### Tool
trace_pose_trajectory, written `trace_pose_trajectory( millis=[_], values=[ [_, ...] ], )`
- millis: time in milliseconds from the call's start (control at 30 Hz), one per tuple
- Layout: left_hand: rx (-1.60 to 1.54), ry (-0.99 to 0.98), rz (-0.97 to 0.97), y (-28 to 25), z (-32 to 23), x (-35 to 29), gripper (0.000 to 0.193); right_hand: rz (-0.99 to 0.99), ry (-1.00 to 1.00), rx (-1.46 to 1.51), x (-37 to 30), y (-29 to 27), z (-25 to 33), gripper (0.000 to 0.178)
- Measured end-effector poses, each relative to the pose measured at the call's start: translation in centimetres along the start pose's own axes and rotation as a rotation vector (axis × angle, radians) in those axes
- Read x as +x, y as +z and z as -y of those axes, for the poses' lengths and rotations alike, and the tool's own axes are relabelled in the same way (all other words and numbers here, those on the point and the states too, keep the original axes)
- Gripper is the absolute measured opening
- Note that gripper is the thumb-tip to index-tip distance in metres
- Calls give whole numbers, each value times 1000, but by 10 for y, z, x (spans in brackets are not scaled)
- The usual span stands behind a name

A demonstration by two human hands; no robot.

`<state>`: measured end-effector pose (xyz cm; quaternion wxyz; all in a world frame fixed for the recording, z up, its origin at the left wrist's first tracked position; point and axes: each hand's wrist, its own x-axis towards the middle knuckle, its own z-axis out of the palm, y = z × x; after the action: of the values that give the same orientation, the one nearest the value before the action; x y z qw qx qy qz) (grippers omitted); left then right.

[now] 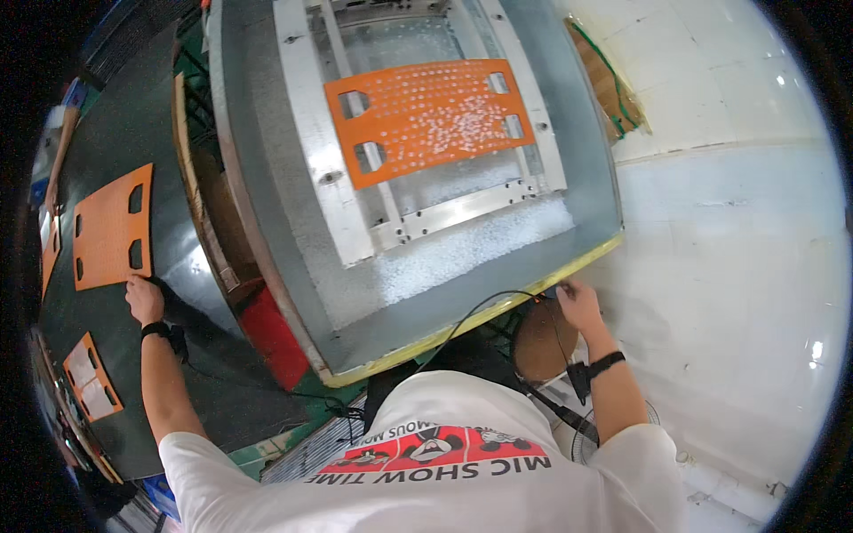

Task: Manually placing small white components into an orange template tray at an assembly station.

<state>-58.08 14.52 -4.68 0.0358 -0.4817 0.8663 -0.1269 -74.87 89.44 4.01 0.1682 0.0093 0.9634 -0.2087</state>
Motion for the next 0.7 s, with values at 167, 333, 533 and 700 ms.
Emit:
trace_pose_trajectory(
  millis=[167, 333, 533, 700],
  values=[
    [-35, -69, 72, -1, -10, -27, 45, 25, -280, -58, 89, -9, 48, 20],
    [-218, -69, -54, -41, -34, -106, 53, 60, -716, 29, 218, 14, 138, 21],
    [-513, 48, -57, -93, -97, -256, 51, -49, -922, -305, 375, 58, 228, 39],
    [-615, -42, 266, -94, -177, -332, 71, 165, -768, -371, 400, 81, 267, 49]
  ],
)
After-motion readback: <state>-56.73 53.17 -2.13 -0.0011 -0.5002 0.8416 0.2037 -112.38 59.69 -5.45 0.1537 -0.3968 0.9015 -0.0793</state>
